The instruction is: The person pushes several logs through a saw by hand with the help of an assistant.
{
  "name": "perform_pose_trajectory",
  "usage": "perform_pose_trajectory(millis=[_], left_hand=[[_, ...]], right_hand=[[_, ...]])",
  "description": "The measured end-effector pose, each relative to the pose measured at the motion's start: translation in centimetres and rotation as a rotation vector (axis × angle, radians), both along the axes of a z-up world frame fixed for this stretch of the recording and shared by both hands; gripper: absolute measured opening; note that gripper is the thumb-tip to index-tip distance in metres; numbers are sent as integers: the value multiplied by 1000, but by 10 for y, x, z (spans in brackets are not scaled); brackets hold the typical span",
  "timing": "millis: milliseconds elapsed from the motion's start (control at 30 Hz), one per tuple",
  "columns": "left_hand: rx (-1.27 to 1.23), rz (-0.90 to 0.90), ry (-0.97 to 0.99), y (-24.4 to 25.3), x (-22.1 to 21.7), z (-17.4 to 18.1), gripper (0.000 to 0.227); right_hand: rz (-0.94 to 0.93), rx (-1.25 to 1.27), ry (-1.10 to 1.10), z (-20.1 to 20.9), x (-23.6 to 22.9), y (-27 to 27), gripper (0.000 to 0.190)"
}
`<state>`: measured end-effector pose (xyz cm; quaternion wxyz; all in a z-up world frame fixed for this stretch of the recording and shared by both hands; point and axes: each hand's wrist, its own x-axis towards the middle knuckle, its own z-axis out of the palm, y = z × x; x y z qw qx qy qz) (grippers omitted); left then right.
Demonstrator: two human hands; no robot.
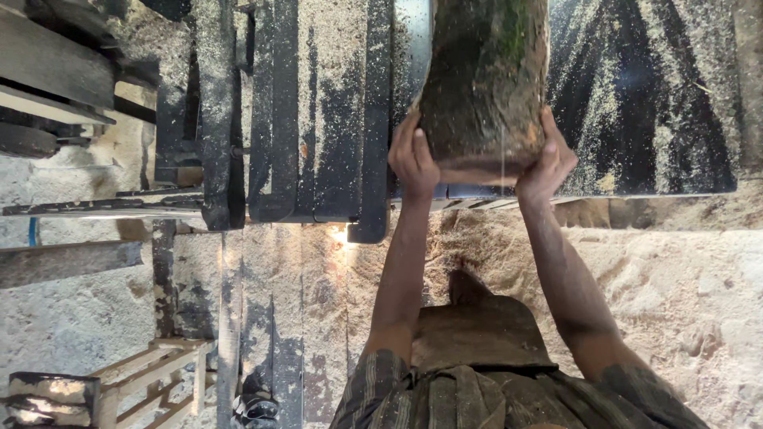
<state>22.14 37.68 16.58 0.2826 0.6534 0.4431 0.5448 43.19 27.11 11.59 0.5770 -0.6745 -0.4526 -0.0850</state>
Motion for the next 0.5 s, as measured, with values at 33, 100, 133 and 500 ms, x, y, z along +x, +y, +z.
perform_pose_trajectory(millis=[33,100,133,500], left_hand=[[38,12,-27,9,4,-2,43],[83,18,-53,28,15,-8,44],[102,46,-32,36,19,-13,45],[45,169,10,103,48,-5,55]], right_hand=[[-43,-35,121,1,0,8,93],[-88,-63,243,6,0,26,97],[-78,17,218,10,-2,33,93],[-229,221,129,12,25,136,76]])
